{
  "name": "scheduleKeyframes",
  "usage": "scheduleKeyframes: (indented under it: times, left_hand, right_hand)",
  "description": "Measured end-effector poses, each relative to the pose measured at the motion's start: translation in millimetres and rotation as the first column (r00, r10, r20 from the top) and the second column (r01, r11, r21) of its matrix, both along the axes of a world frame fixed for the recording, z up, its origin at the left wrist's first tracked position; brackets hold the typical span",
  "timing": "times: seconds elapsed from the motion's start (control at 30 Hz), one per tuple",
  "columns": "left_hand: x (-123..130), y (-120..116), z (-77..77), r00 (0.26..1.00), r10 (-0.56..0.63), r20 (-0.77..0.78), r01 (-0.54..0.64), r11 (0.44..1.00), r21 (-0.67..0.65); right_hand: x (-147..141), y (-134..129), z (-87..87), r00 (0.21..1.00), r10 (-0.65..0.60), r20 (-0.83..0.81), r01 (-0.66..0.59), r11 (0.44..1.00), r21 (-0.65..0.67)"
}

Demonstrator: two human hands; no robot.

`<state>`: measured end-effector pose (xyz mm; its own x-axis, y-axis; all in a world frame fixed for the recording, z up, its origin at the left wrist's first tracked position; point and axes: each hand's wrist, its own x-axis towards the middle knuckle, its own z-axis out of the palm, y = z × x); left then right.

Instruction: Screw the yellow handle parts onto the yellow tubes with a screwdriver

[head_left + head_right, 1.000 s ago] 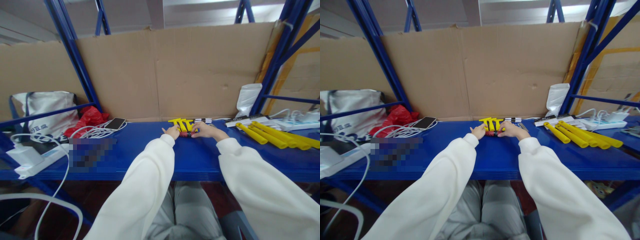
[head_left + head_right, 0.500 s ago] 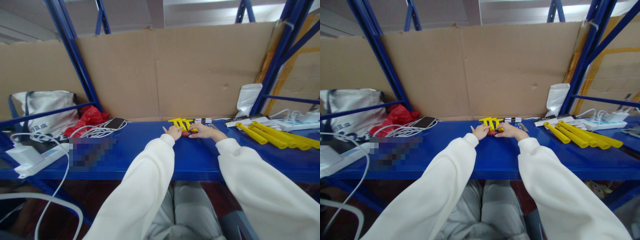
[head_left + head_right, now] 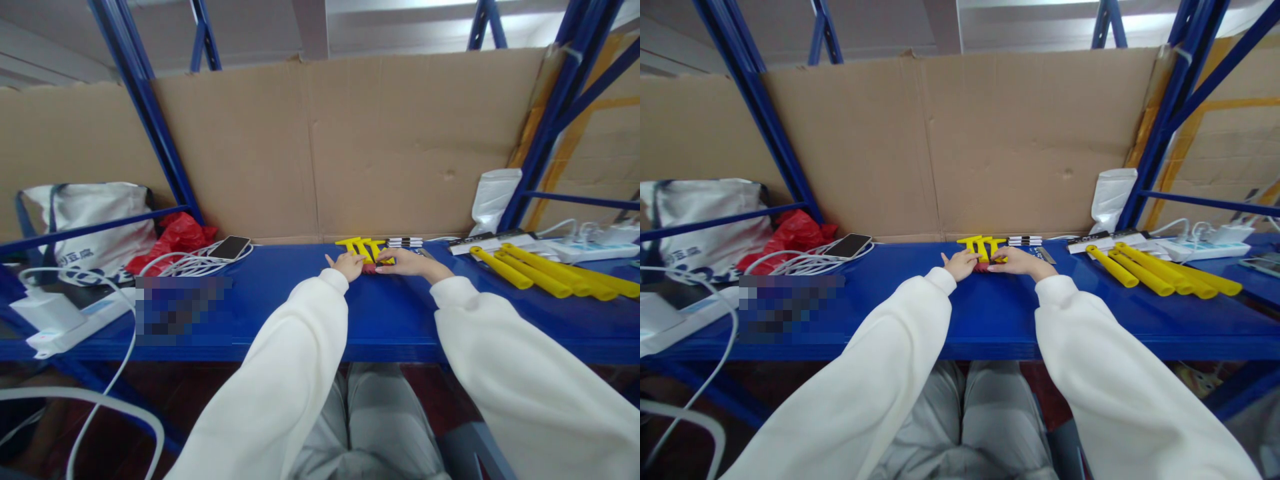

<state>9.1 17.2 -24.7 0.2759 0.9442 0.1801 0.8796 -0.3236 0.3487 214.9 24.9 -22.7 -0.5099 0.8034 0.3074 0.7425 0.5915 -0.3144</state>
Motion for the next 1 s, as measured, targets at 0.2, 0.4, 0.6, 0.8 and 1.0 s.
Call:
scheduleKeyframes:
  times: [0.2, 0.4, 0.6, 0.8, 1.0]
  left_hand:
    - [-0.2, 1.4, -2.4, 1.000, -0.007, 0.003, 0.007, 1.000, 0.015]
    - [-0.2, 0.6, -0.2, 0.999, -0.018, 0.045, 0.017, 1.000, 0.012]
    - [-0.2, 0.8, 1.4, 0.997, -0.059, 0.051, 0.060, 0.998, -0.012]
    - [0.2, 0.3, -1.0, 0.987, -0.147, 0.069, 0.149, 0.989, -0.023]
    - [0.6, -0.6, -2.8, 0.981, -0.155, 0.117, 0.161, 0.986, -0.041]
  right_hand:
    - [-1.4, 1.9, -0.5, 0.999, -0.034, -0.030, 0.033, 0.999, -0.007]
    - [27.9, 1.1, 11.9, 0.823, -0.537, -0.187, 0.551, 0.834, 0.031]
    - [71.8, -27.9, 20.6, 0.229, -0.949, -0.217, 0.970, 0.241, -0.030]
    - [80.5, -46.4, 11.6, -0.012, -0.967, -0.256, 0.980, 0.040, -0.196]
    - [83.0, -44.9, 6.0, 0.022, -0.988, -0.152, 0.970, 0.058, -0.238]
